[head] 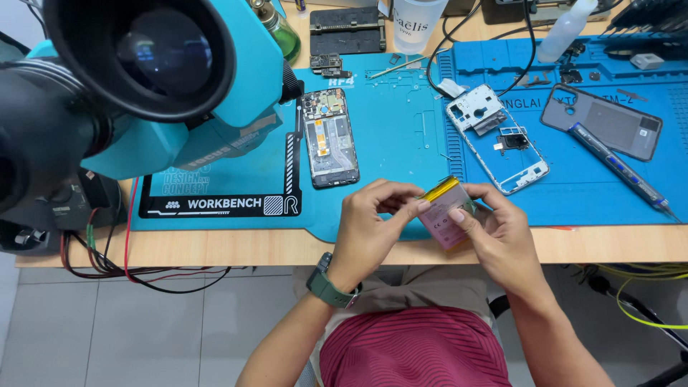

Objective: The person disassembles a smartphone by prying open the back cover and removing the battery. They then use a small tool to scrape the surface of the battery and apply a substance from a small bottle.

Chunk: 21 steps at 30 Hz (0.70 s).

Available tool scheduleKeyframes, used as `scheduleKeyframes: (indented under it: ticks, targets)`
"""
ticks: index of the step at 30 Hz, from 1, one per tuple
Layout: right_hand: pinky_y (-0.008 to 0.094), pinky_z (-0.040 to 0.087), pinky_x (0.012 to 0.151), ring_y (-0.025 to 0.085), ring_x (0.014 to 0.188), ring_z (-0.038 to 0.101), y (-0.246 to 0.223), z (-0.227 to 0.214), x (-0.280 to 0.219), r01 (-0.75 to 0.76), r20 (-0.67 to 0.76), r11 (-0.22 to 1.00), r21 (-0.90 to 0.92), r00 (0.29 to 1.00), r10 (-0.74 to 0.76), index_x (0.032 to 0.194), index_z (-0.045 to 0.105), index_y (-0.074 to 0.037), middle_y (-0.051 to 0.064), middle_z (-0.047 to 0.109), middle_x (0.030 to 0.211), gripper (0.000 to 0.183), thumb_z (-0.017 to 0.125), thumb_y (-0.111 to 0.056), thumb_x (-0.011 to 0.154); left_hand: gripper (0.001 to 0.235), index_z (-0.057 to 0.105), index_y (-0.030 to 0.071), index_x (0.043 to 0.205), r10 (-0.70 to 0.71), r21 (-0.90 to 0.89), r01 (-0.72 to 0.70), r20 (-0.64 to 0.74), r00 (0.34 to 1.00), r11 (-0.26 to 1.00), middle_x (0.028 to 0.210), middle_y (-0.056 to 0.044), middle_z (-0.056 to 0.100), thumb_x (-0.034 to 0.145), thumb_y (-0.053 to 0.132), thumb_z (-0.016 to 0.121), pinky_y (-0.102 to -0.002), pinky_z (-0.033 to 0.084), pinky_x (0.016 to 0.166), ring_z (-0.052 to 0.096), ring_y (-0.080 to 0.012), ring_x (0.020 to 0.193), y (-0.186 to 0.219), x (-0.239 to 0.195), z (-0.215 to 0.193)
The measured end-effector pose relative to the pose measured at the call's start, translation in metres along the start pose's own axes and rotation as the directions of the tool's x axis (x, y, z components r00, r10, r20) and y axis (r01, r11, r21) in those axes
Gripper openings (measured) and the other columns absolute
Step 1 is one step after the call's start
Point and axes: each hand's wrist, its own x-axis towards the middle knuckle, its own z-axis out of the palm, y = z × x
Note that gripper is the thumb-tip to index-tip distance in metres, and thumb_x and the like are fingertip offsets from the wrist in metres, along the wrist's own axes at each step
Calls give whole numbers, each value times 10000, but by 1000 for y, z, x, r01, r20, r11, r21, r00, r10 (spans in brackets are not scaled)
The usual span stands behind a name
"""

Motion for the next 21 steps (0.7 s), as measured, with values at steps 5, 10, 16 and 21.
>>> scheduleKeyframes:
  ticks: [5,10,16,21]
  targets:
    - [469,595,1078,155,1118,676,6,-2,1,-43,31,997,64,999,42,1317,742,-18,81,697,1141,275,707,-51,1046,225,848,68,1152,-184,-356,210,105,977,911,755,-85,806,934,113,877,-245,649,735,784,-114,766,-36,12,1]
    - [467,599,1060,166,1102,683,14,4,-3,-93,28,982,167,996,90,1325,724,-8,73,670,1158,296,720,-55,1033,399,790,-37,1251,-326,-611,401,236,915,683,774,-146,771,879,63,897,-272,674,761,820,-212,783,-44,13,4]
    - [418,633,943,186,1035,719,11,30,-15,-7,-200,991,132,979,33,1300,673,3,81,646,1120,248,715,-75,1068,516,815,56,1277,-210,-380,157,-102,972,911,933,-90,799,838,277,971,-316,670,853,791,-155,930,-15,-15,27]
    - [358,645,795,268,1060,737,-7,35,-27,152,-309,984,-95,935,-174,1410,570,38,142,611,1175,585,886,-51,926,130,878,94,1090,-52,-179,-4,-311,949,984,809,-101,826,972,150,884,-337,663,702,785,-126,803,-14,-23,31]
